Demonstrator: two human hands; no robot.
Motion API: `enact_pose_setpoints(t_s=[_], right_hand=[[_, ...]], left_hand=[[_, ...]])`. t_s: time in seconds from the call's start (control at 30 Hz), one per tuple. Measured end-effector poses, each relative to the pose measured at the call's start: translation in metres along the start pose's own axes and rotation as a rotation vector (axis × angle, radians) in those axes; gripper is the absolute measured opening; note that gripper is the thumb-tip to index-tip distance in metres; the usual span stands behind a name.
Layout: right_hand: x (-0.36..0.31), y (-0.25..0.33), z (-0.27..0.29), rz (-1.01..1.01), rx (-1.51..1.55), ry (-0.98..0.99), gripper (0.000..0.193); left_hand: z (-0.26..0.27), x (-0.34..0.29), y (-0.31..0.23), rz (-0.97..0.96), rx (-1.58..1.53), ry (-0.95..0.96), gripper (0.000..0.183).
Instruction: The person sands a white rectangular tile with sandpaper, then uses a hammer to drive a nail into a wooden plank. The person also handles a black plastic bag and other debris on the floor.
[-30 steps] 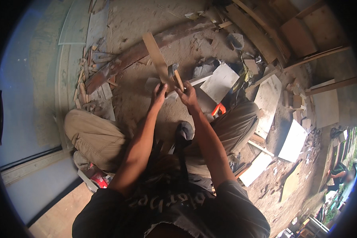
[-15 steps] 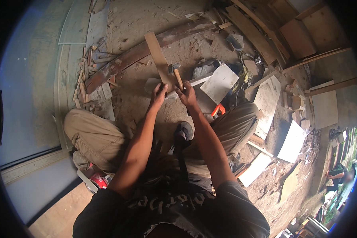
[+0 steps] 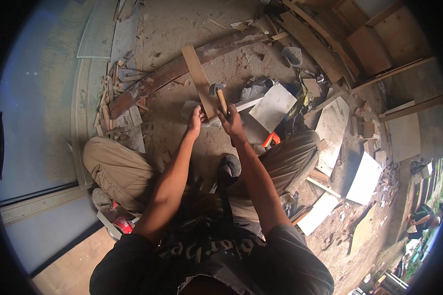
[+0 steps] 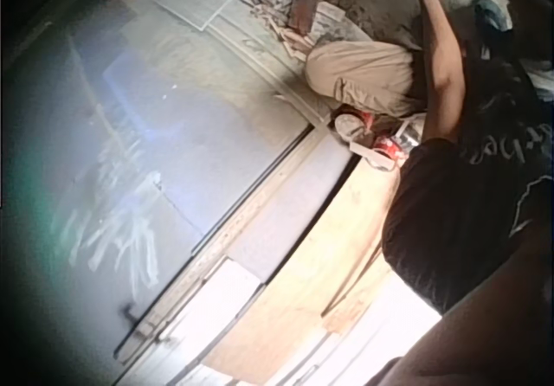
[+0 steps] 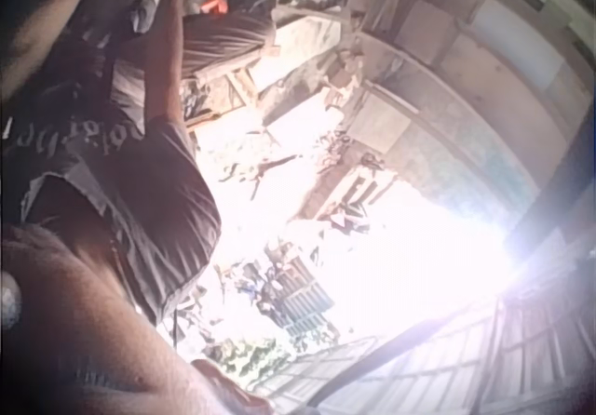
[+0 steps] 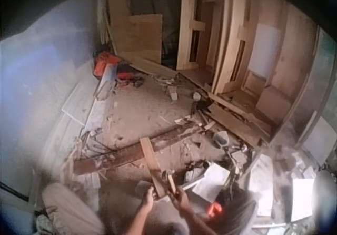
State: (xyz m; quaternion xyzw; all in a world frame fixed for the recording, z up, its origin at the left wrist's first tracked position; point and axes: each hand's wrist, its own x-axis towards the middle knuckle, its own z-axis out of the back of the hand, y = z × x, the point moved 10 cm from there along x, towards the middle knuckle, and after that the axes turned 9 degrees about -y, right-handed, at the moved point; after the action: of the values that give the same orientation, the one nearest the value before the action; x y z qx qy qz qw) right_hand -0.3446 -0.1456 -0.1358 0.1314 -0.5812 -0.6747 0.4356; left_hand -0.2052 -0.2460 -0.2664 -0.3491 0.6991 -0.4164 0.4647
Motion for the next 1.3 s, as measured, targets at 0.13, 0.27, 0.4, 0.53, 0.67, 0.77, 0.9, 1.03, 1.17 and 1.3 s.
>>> enact_pose_setpoints(t_s=[0.13,0.27,0.4,0.53,0.67,0.77,0.9,1.03,1.17,1.3], right_hand=[[-0.002,-0.008,0.009,-0.014,-0.018,-0.024,0.025],[-0.004,-0.014,0.011,-0.023,-0.028,-0.017,0.026],[-0.005,-0.001,0.001,0.019,0.027,-0.038,0.026],[-0.007,-0.012,0.009,0.024,0.012,-0.062,0.028],[-0.009,-0.011,0.008,0.013,-0.006,-0.042,0.029],[-0.007,-0.005,0.007,0.034,-0.014,-0.053,0.029],[-0.008,-0.005,0.008,0.021,-0.010,-0.049,0.028],[-0.007,-0.008,0.007,0.000,-0.023,-0.031,0.027],[-0.008,-0.005,0.008,0.001,-0.006,-0.037,0.026],[-0.007,-0.004,0.009,-0.013,0.010,-0.034,0.026]], left_hand=[[-0.015,-0.007,0.010,0.155,-0.179,-0.005,0.028],[0.001,-0.016,0.003,0.181,-0.104,-0.153,0.032],[0.030,-0.011,-0.019,0.015,-0.224,-0.132,0.036],[0.007,-0.028,-0.067,-0.161,-0.166,-0.178,0.036],[-0.007,-0.040,-0.085,-0.155,-0.141,-0.166,0.036],[-0.008,-0.046,-0.085,-0.171,-0.074,-0.183,0.032],[-0.010,-0.049,-0.072,-0.108,0.018,-0.173,0.028],[-0.018,-0.053,-0.077,-0.223,0.129,-0.100,0.032],[-0.021,-0.056,-0.084,-0.313,0.245,-0.083,0.032],[-0.035,-0.061,-0.088,-0.352,0.357,-0.007,0.029]])
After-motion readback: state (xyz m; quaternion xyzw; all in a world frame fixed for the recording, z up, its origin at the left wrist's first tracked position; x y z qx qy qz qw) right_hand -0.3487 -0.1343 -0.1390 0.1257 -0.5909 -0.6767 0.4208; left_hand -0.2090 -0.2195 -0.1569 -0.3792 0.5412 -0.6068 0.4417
